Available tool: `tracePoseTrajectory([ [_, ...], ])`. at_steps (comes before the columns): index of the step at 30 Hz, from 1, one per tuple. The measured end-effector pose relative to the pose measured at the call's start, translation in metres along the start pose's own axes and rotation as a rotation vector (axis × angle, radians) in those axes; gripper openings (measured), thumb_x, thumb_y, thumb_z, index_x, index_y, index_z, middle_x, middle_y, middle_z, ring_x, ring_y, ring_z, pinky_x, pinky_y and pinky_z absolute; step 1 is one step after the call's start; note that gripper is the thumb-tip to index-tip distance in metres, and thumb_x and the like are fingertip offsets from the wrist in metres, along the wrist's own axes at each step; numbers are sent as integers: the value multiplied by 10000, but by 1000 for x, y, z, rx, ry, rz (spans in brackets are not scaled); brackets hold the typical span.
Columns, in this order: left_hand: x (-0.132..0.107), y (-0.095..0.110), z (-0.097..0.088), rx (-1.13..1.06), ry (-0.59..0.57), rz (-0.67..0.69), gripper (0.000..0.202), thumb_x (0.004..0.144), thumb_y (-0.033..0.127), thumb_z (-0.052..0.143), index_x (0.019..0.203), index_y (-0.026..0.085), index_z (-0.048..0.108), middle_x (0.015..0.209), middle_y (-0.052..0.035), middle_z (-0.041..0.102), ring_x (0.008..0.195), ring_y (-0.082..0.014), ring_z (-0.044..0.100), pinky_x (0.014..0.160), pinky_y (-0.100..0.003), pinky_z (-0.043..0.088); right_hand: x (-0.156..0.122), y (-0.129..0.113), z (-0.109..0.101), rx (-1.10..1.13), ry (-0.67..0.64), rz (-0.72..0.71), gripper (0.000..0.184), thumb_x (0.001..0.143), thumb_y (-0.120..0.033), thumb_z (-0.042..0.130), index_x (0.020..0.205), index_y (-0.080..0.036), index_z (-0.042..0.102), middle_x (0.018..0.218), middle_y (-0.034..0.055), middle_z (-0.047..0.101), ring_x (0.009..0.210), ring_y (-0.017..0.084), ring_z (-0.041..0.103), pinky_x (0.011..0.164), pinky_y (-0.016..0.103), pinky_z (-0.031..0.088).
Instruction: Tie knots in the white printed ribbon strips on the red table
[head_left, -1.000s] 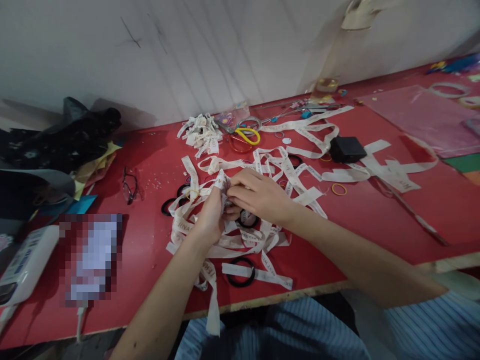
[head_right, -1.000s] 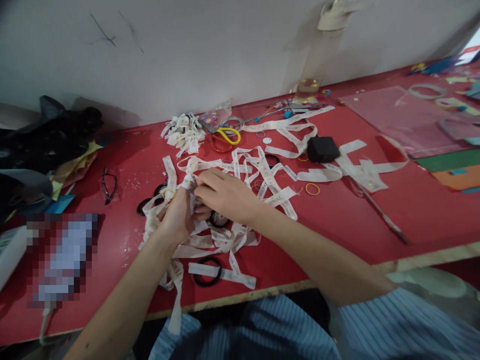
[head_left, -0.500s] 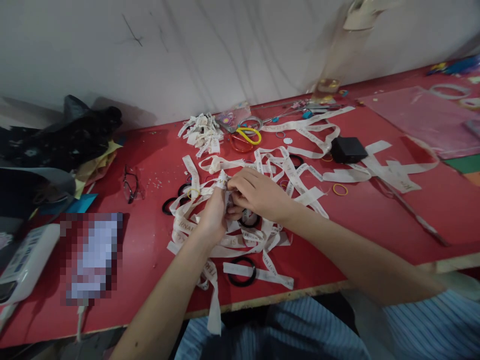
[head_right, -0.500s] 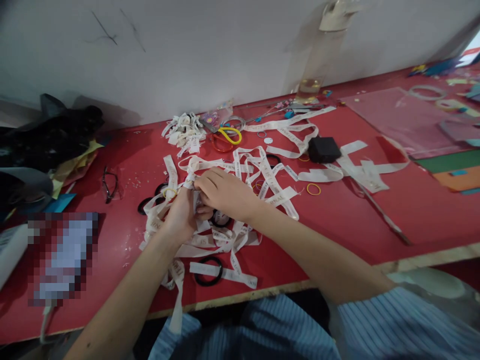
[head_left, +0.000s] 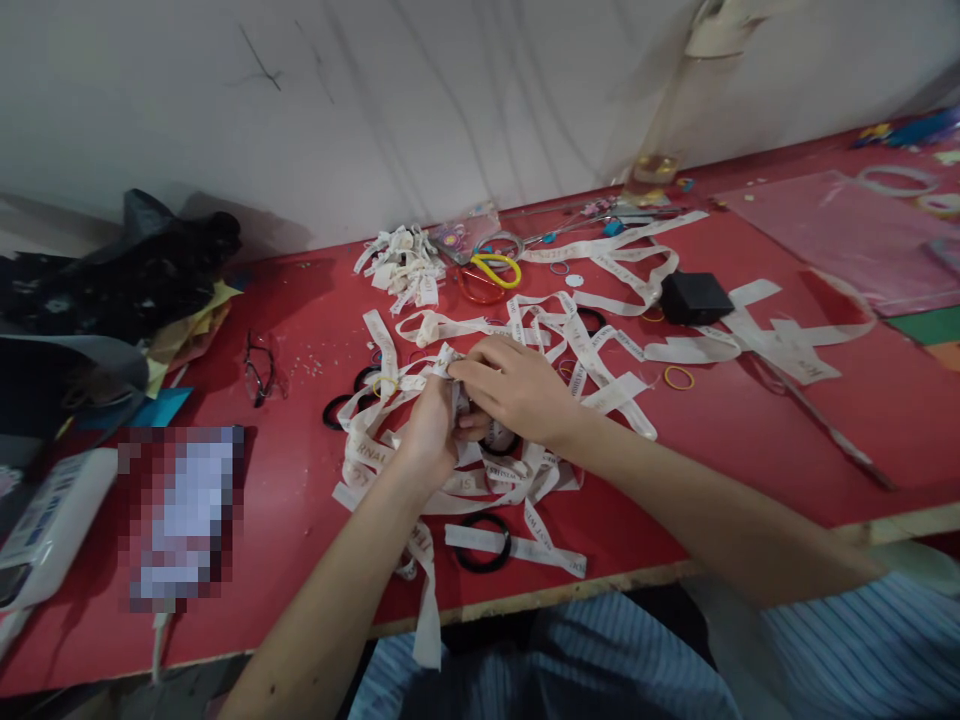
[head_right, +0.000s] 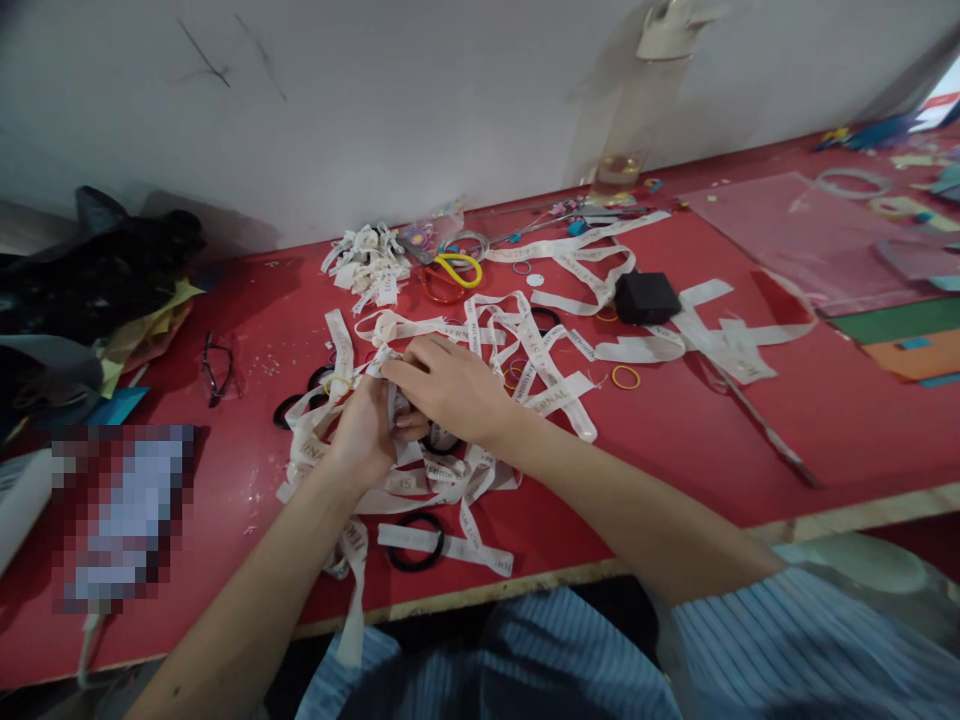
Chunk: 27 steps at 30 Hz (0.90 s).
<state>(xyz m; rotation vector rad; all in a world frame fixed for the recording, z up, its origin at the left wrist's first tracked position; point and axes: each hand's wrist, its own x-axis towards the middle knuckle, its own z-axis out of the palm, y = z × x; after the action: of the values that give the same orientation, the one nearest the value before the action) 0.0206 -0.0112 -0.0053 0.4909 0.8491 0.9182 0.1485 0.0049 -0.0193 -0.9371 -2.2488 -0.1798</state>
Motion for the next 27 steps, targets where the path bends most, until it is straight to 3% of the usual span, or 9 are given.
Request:
tracePoseTrajectory([
  [3,0,0,-1,-1,0,-2,233,850,299,441,668,191,346,559,71,283,394,-39,247,373,-134,174,-1,2,2,196,32,37,171,941,-145,459,1007,-179,612,897,57,637,827,169,594,717,283,487],
  [8,2,1,-2,11,-65,31,236,837,321,509,701,188,369,580,76,299,402,-30,246,376,-127,163,-1,5,3,481,97,115,81,922,-167,537,923,-206,608,906,30,652,866,148,625,787,276,503],
  [11,2,3,-1,14,-17,54,238,838,334,516,708,184,385,586,74,321,402,-26,255,374,-126,165,-1,4,3,564,96,182,20,881,-191,616,894,-206,615,882,21,660,834,147,629,756,270,510],
  [14,1,5,2,26,66,57,286,838,392,536,701,177,405,578,71,338,403,-23,261,368,-126,168,-1,3,2,621,71,219,92,842,-188,663,927,-202,632,906,25,667,807,138,635,705,248,522],
  [20,0,8,3,51,101,79,347,839,465,535,687,166,443,559,58,396,395,-20,272,363,-129,170,-3,6,3,604,42,147,253,853,-123,569,1078,-221,629,1070,49,677,967,164,653,809,282,550],
  [27,-1,4,1,49,65,91,299,831,437,576,738,176,460,560,76,362,398,-25,288,370,-132,188,-4,6,-2,444,29,66,241,873,-97,536,1072,-193,633,1063,59,704,1028,174,662,875,286,547],
])
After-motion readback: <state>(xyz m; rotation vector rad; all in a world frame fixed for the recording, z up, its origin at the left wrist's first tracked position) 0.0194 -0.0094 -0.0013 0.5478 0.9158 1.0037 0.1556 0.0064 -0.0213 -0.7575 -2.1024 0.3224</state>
